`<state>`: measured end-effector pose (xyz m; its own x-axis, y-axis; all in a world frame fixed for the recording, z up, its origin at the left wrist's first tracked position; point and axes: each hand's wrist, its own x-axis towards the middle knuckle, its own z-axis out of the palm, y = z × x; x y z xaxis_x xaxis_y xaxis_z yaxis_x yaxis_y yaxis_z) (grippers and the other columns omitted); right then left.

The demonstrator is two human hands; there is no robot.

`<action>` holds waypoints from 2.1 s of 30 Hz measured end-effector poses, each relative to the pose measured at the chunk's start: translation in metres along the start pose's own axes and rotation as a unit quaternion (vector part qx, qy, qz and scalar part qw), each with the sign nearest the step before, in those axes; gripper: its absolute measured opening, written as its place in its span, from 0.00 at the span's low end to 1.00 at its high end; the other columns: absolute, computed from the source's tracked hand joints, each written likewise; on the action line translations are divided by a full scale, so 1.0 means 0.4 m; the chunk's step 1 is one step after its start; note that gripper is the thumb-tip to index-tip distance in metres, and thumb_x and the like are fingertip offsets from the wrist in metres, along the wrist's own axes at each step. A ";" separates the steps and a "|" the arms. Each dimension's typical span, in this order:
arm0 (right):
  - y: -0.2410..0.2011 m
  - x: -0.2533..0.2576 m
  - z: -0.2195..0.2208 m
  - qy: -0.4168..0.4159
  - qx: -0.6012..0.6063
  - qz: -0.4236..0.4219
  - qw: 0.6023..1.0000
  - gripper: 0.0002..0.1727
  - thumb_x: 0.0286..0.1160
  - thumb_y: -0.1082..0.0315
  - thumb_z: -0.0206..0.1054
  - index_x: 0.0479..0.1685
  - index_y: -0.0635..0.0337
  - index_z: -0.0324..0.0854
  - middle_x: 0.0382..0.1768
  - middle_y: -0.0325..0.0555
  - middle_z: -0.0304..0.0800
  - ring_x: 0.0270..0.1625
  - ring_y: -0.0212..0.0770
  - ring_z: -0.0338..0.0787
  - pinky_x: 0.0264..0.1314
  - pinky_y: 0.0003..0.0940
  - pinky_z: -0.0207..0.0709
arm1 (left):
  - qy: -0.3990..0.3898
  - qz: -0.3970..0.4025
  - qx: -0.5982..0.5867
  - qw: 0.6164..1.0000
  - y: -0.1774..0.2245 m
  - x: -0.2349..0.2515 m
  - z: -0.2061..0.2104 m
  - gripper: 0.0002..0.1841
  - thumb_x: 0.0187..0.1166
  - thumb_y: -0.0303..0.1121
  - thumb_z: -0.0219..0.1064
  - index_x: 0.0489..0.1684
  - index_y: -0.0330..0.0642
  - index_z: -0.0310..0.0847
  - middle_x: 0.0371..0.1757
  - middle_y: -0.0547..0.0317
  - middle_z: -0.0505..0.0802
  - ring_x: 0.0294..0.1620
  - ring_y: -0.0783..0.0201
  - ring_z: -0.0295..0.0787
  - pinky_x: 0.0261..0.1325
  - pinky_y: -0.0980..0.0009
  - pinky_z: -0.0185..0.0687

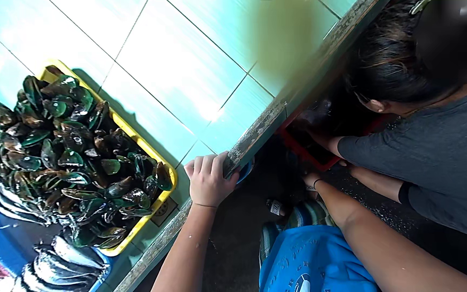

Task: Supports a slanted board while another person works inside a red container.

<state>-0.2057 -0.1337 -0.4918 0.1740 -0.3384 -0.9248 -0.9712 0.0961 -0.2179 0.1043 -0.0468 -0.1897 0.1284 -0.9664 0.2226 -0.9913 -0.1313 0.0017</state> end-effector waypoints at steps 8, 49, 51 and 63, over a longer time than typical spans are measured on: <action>-0.036 -0.024 -0.008 -0.027 -0.042 -0.012 0.999 0.28 0.82 0.53 0.61 0.77 0.57 0.78 0.78 0.60 0.80 0.83 0.60 0.75 0.84 0.65 0.66 | -0.004 -0.005 -0.003 1.000 0.001 -0.002 0.001 0.28 0.67 0.54 0.72 0.62 0.46 0.85 0.47 0.51 0.90 0.52 0.48 0.84 0.63 0.48 0.67; 0.043 0.176 -0.314 0.274 -0.248 -0.077 0.926 0.48 0.75 0.53 0.64 0.94 0.65 0.48 0.94 0.68 0.45 0.96 0.68 0.40 0.93 0.72 0.29 | -0.016 -0.020 -0.017 1.000 0.010 0.006 -0.009 0.27 0.68 0.54 0.72 0.59 0.44 0.84 0.45 0.45 0.89 0.52 0.41 0.82 0.63 0.45 0.64; 0.016 0.146 -0.301 0.307 -0.171 -0.124 0.928 0.43 0.72 0.58 0.65 0.88 0.71 0.59 0.90 0.72 0.55 0.95 0.69 0.46 0.94 0.70 0.30 | -0.011 -0.019 -0.014 1.000 0.010 0.007 -0.008 0.27 0.69 0.55 0.72 0.59 0.44 0.85 0.44 0.45 0.89 0.51 0.41 0.81 0.62 0.46 0.63; 0.002 0.179 -0.246 0.176 -0.248 -0.061 0.951 0.49 0.61 0.56 0.76 0.87 0.65 0.62 0.87 0.69 0.60 0.90 0.71 0.58 0.81 0.75 0.60 | -0.007 -0.014 -0.001 1.000 0.009 0.004 -0.007 0.27 0.70 0.54 0.70 0.58 0.43 0.84 0.44 0.45 0.89 0.52 0.42 0.81 0.62 0.47 0.62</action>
<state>-0.2099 -0.2500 -0.5274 0.3092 -0.6194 -0.7216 -0.9201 -0.3867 -0.0623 0.1010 -0.0482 -0.1866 0.1564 -0.9655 0.2081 -0.9874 -0.1579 0.0092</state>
